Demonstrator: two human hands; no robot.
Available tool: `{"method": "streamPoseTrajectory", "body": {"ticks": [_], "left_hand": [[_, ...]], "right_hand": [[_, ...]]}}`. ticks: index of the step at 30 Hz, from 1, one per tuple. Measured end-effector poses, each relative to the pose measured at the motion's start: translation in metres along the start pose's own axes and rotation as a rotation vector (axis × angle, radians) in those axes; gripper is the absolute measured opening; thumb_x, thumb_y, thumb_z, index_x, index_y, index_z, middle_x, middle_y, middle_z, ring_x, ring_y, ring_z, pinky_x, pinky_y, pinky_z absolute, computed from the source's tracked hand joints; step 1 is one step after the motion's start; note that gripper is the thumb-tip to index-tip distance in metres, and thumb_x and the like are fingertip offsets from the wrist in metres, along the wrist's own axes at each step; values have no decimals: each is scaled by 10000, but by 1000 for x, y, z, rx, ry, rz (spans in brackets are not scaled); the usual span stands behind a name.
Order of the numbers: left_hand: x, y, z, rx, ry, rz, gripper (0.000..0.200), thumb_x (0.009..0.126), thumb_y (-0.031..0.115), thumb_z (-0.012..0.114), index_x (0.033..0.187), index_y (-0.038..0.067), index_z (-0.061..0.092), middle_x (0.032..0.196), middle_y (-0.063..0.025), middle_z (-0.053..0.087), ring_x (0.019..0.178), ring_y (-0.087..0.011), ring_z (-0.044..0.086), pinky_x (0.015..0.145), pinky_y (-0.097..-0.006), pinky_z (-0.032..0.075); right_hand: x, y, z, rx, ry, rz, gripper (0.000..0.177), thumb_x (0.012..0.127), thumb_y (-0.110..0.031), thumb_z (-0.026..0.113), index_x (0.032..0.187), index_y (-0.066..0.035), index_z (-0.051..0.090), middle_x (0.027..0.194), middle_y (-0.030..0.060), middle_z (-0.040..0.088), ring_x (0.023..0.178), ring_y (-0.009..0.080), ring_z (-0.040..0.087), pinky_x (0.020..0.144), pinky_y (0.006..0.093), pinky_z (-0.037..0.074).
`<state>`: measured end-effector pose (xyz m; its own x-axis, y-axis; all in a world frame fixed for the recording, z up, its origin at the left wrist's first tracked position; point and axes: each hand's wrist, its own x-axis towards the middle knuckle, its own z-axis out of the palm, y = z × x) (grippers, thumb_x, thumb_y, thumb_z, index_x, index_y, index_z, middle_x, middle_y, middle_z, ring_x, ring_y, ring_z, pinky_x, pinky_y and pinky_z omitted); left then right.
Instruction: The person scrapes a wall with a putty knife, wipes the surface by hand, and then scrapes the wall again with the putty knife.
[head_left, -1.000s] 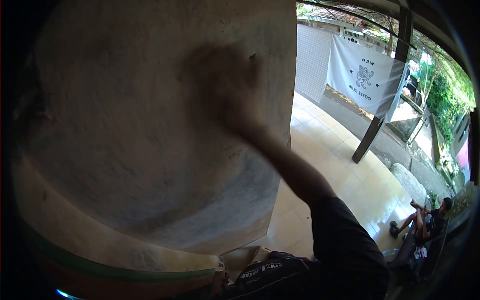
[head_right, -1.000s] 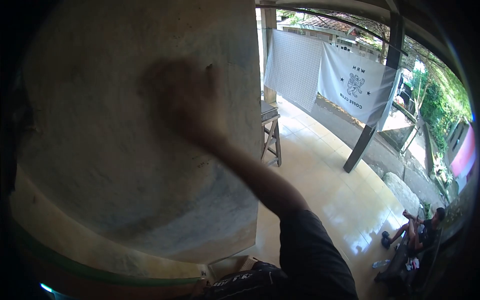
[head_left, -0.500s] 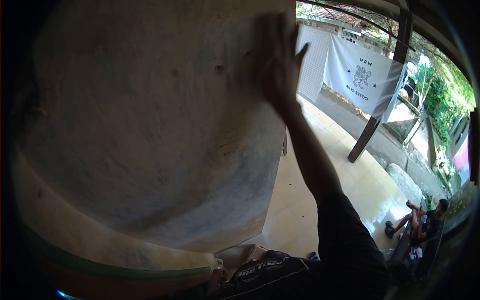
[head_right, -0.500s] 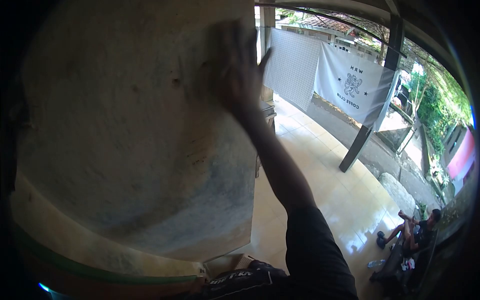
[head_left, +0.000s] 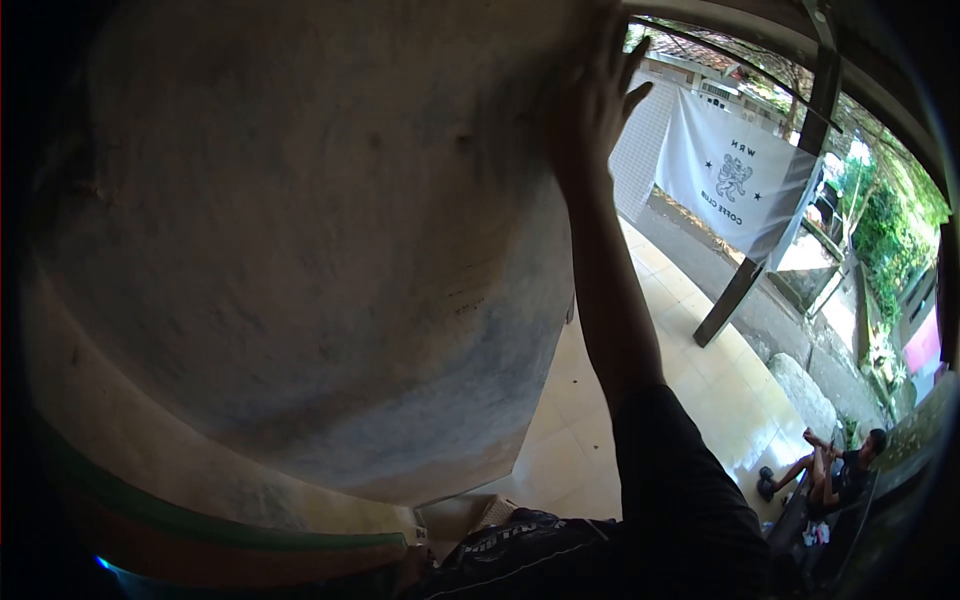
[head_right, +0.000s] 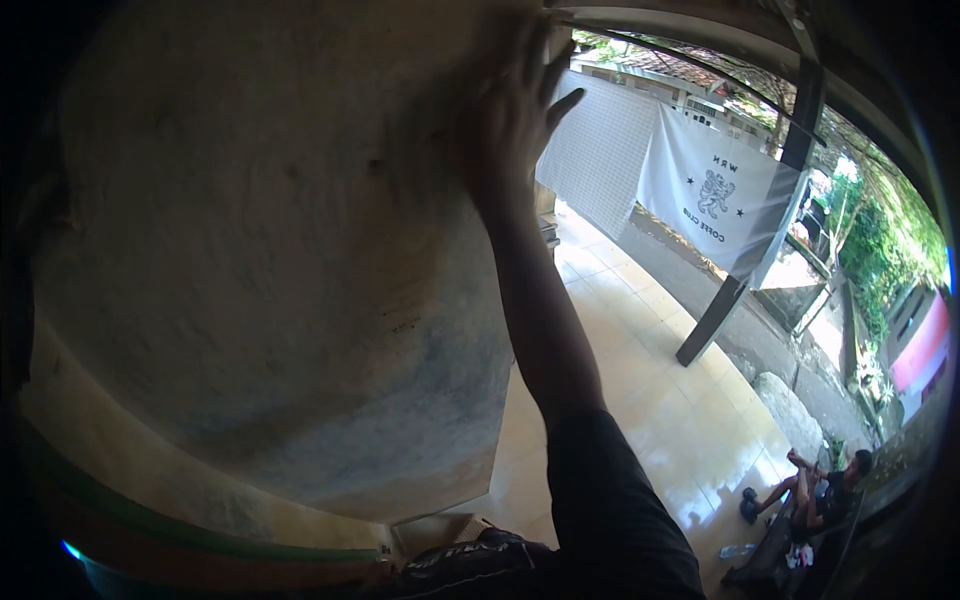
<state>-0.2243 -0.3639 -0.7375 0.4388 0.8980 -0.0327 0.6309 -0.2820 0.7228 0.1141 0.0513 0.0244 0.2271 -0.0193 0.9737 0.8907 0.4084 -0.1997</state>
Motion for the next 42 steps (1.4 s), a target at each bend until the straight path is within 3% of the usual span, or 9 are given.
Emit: {"method": "streamPoseTrajectory", "body": {"ticks": [2,8,13,15,20,23,31,36,42], "left_hand": [[-11,3,5,33,62,-1,163,855,154,468,726,74,527,582,-23,496,431,-134,445,381,-300,336],[25,-1,-28,-47,45,-94,178,859,136,462,704,69,521,558,-18,479,419,-130,436,370,-290,327],[19,18,-37,-294,-52,-338,176,866,138,462,717,67,524,559,-15,480,439,-129,454,384,-296,351],[15,32,-24,-419,-57,-439,176,869,139,462,722,66,525,560,-14,480,448,-129,461,389,-299,360],[31,49,-50,-587,-165,-624,174,874,141,462,732,64,527,560,-12,480,464,-128,476,400,-304,379],[26,23,-24,-76,-174,-455,143,858,131,482,789,40,568,594,-49,544,497,-157,530,433,-313,428],[16,47,-30,147,-98,-412,268,663,223,616,813,1,629,738,-174,639,651,-255,640,575,-395,481],[31,-6,-19,184,-5,-188,276,655,223,618,820,2,633,745,-182,637,668,-272,642,588,-395,482],[3,-5,3,168,88,131,289,644,224,622,831,4,638,755,-194,634,695,-297,645,609,-395,483]], "right_hand": [[12,-37,-3,-54,-87,266,597,947,-194,340,1471,-49,93,1537,126,100,1412,343,39,1110,544,0],[-94,-164,-11,458,-347,-495,608,884,-250,472,1442,-129,262,1493,177,207,1377,361,184,1082,590,137],[-51,-61,-9,-15,-270,-204,634,873,-234,496,1450,-148,247,1489,199,196,1355,338,233,1047,602,209],[-13,-25,-16,298,-211,142,634,887,-221,458,1451,-74,208,1495,231,148,1389,361,150,1076,599,156],[-61,-134,-1,241,-391,-272,575,909,-208,411,1444,-91,238,1530,76,158,1416,299,79,1087,597,99],[-79,-122,-12,388,-355,-491,609,856,-207,473,1426,-108,284,1523,81,179,1417,284,92,1088,591,87],[-109,-14,-20,28,-269,183,602,882,-172,425,1453,-119,243,1538,129,95,1401,408,46,1086,599,-16],[-120,-86,-31,215,-491,-352,613,866,-159,415,1455,-148,247,1531,136,126,1415,352,54,1074,633,-11],[-7,3,-5,210,-62,-29,623,833,-162,484,1430,-219,313,1513,112,208,1397,362,144,1065,647,85]]}}
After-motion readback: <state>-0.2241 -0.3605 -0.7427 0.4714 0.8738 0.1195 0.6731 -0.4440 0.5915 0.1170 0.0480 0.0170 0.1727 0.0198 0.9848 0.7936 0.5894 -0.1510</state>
